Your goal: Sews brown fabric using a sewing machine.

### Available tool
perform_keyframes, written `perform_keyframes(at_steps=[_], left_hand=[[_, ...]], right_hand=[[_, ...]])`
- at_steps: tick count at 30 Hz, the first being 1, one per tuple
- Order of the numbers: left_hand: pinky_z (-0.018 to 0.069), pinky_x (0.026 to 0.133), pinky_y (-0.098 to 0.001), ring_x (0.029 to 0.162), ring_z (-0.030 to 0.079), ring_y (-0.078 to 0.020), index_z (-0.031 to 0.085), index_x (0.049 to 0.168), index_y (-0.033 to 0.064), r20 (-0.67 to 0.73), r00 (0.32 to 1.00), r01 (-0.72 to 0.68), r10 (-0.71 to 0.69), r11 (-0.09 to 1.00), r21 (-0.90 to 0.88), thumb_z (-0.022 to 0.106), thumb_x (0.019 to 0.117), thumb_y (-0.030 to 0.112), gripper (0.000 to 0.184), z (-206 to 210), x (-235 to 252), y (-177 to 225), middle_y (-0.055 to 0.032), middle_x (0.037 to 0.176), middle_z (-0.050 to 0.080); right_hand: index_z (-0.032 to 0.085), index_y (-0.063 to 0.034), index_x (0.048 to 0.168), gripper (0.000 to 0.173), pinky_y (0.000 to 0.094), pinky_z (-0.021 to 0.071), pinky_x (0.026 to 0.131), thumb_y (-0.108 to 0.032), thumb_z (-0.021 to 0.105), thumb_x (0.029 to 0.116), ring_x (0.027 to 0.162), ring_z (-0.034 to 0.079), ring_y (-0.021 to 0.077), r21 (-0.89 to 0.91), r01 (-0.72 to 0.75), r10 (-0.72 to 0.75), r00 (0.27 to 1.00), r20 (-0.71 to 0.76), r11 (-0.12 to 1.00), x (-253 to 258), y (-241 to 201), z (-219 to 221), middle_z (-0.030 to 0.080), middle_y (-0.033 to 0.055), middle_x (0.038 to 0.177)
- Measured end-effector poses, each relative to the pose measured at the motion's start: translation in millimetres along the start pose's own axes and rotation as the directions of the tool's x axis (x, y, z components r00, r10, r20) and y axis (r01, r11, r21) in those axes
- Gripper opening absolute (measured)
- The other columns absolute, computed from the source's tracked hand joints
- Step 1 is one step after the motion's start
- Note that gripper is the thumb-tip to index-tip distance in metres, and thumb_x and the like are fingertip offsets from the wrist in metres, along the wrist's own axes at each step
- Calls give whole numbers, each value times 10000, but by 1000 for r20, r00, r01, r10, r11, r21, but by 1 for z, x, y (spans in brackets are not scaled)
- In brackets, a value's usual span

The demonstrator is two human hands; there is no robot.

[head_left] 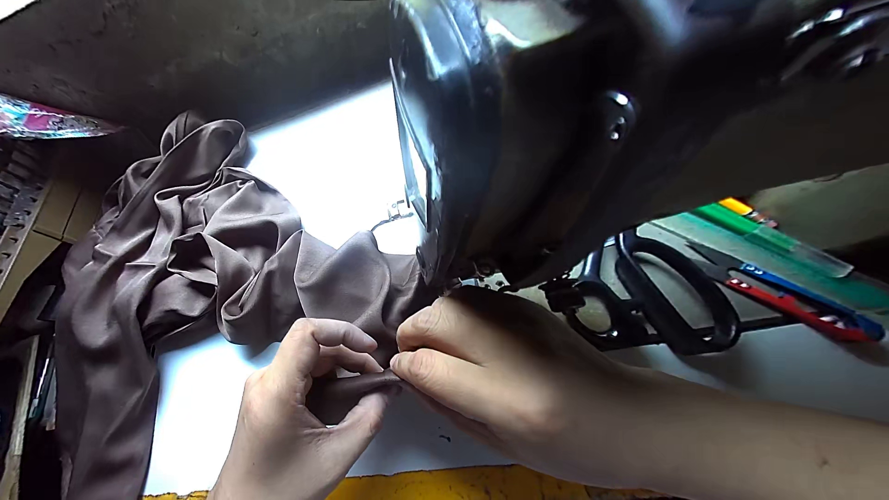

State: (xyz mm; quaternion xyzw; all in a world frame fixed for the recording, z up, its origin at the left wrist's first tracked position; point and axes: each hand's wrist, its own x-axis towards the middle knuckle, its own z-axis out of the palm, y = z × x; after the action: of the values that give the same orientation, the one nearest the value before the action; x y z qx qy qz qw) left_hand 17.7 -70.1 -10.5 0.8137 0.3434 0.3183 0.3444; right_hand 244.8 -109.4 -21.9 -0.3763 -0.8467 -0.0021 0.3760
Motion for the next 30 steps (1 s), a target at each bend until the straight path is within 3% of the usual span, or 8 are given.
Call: perform_keyframes(at_steps=[5,10,14,24,30], left_hand=[[617,636,-205,771,725,-80,600,1176,175,4,1000,27,-27,999,18,805,808,143,422,0,1,3,72,920,758],[560,604,-164,716,656,-9,631,1106,200,-63,998,-8,19,985,171,828,795,259,373,6,-1,0,125,848,692],[587,599,-191,725,686,-55,577,1205,189,-68,996,54,-48,995,85,837,777,199,500,7,2,5,96,888,719],[610,627,-213,741,718,-111,491,1262,174,-105,991,77,-82,996,-51,859,743,118,639,12,4,9,34,897,741],[606,609,-206,749,717,-87,471,1257,184,-115,988,104,-105,994,-12,829,718,86,655,15,2,11,58,902,737]], right_hand=[[739,-130,957,180,271,503,711,-131,562,991,876,619,137,-10,-21,21,1000,2,1000,-2,0,-1,646,15,919],[733,-135,967,177,272,496,703,-129,558,990,877,620,144,-19,-12,12,1000,-18,1000,0,-3,-1,660,26,948],[731,-127,962,173,276,495,681,-114,559,980,853,621,152,-19,-5,4,999,-32,1000,-1,-3,0,661,37,942],[728,-112,959,172,280,484,665,-106,557,983,846,614,158,-46,-3,1,999,-46,999,0,-5,-1,660,43,938],[740,-106,954,187,284,482,660,-110,556,986,832,612,161,-53,2,-4,999,-42,999,0,-6,-1,663,51,935]])
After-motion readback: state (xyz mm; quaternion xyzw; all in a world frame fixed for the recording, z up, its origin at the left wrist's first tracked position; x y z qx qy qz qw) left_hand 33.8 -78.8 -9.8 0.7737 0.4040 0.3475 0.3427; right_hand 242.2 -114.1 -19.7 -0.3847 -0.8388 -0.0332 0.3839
